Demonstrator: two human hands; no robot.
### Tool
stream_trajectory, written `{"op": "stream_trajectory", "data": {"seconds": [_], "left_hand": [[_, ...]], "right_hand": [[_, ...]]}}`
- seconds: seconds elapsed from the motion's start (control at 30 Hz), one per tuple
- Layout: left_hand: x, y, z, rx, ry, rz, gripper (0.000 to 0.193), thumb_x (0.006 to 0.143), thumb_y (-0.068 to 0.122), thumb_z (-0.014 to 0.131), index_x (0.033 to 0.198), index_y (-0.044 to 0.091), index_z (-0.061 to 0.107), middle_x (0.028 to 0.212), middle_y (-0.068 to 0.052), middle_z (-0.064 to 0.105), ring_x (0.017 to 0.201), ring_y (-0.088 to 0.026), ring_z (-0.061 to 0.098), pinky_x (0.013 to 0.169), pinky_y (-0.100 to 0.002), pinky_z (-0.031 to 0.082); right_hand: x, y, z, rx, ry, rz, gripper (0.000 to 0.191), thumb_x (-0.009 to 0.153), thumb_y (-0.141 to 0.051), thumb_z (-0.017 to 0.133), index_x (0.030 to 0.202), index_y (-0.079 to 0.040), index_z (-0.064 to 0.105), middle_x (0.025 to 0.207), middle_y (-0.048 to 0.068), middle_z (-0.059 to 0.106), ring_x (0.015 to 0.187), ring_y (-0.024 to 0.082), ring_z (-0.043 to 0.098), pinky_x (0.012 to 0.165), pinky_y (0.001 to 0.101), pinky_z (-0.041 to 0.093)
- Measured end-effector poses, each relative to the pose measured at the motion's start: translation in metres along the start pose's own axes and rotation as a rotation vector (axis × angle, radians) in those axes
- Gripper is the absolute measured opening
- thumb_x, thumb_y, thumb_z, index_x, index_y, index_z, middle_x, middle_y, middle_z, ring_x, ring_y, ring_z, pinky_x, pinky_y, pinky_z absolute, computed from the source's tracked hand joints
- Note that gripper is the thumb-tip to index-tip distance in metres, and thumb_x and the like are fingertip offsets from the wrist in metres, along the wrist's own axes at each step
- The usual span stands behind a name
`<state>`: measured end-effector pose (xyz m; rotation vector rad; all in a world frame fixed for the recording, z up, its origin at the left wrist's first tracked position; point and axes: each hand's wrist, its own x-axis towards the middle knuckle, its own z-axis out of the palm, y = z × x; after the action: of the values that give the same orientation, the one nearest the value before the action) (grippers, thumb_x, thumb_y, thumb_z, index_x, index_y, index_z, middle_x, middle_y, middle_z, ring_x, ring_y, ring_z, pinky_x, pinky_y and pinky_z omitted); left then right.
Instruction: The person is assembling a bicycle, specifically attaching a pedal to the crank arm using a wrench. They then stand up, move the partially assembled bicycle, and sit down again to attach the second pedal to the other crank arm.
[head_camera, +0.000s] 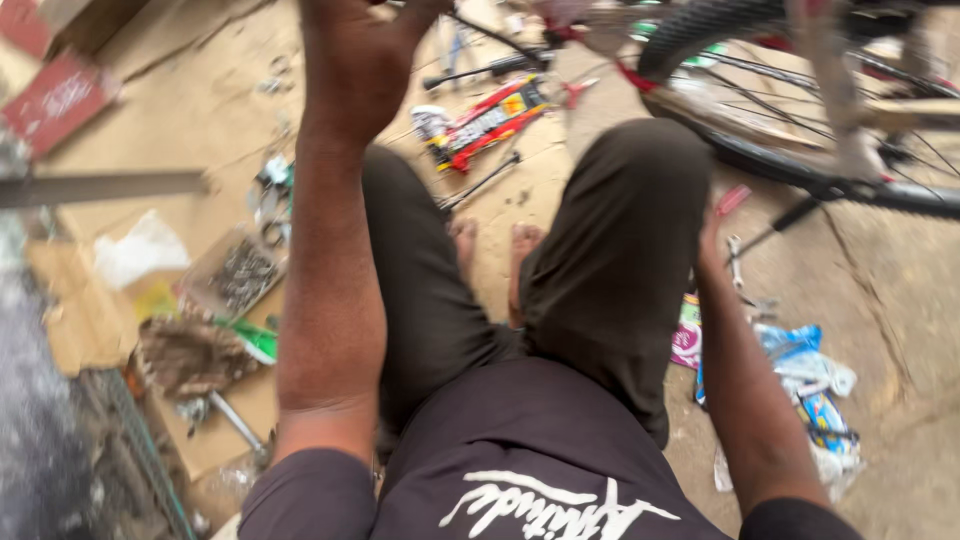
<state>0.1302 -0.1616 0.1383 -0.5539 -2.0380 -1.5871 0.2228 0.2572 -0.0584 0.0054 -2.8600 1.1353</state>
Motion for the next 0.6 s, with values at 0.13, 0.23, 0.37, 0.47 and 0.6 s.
{"op": "stream_trajectory", "data": {"seconds": [0.13,0.23,0.37,0.47,0.6], "left_hand": [[-0.066,-0.069,-0.048,-0.137,0.310,-0.432,0.024,0.103,0.022,0.075,0.098,-0.001,0.069,0.083,-0.004,0.067,0.074,-0.016,0.056,0.070,-0.033,0.048],[-0.166,-0.108,-0.062,0.283,0.338,-0.766,0.027,0.099,0.026,0.072,0.088,0.001,0.070,0.076,-0.005,0.070,0.070,-0.017,0.061,0.067,-0.035,0.051],[-0.298,-0.129,-0.055,0.336,0.402,-1.051,0.032,0.090,0.029,0.064,0.096,-0.001,0.073,0.081,-0.017,0.078,0.074,-0.032,0.076,0.070,-0.039,0.058],[-0.366,-0.112,-0.026,0.592,-0.112,-1.323,0.039,0.096,0.037,0.067,0.113,0.001,0.071,0.100,-0.030,0.071,0.095,-0.042,0.071,0.080,-0.050,0.055],[-0.443,-0.063,0.020,0.477,-0.462,-1.095,0.031,0.089,0.030,0.069,0.114,0.013,0.074,0.112,-0.022,0.072,0.107,-0.041,0.068,0.092,-0.051,0.054]], "right_hand": [[-0.045,0.024,0.033,0.067,-0.141,0.137,0.024,0.108,-0.017,0.061,0.122,0.001,0.069,0.106,0.012,0.073,0.095,0.020,0.071,0.085,0.0345,0.057],[-0.013,0.027,0.001,0.082,-0.203,0.125,0.025,0.109,-0.017,0.061,0.124,0.002,0.068,0.108,0.013,0.072,0.097,0.021,0.071,0.086,0.0353,0.057],[0.092,-0.015,-0.077,0.065,-0.375,0.033,0.028,0.110,-0.018,0.060,0.128,0.002,0.066,0.110,0.015,0.072,0.099,0.022,0.070,0.087,0.0364,0.057],[0.136,-0.059,-0.099,0.011,-0.552,0.019,0.029,0.111,-0.019,0.060,0.130,0.002,0.065,0.112,0.016,0.072,0.100,0.023,0.070,0.088,0.0372,0.057],[0.143,-0.099,-0.078,-0.007,-0.666,-0.003,0.032,0.112,-0.019,0.059,0.134,0.003,0.064,0.114,0.017,0.071,0.103,0.025,0.070,0.089,0.0383,0.057]]}}
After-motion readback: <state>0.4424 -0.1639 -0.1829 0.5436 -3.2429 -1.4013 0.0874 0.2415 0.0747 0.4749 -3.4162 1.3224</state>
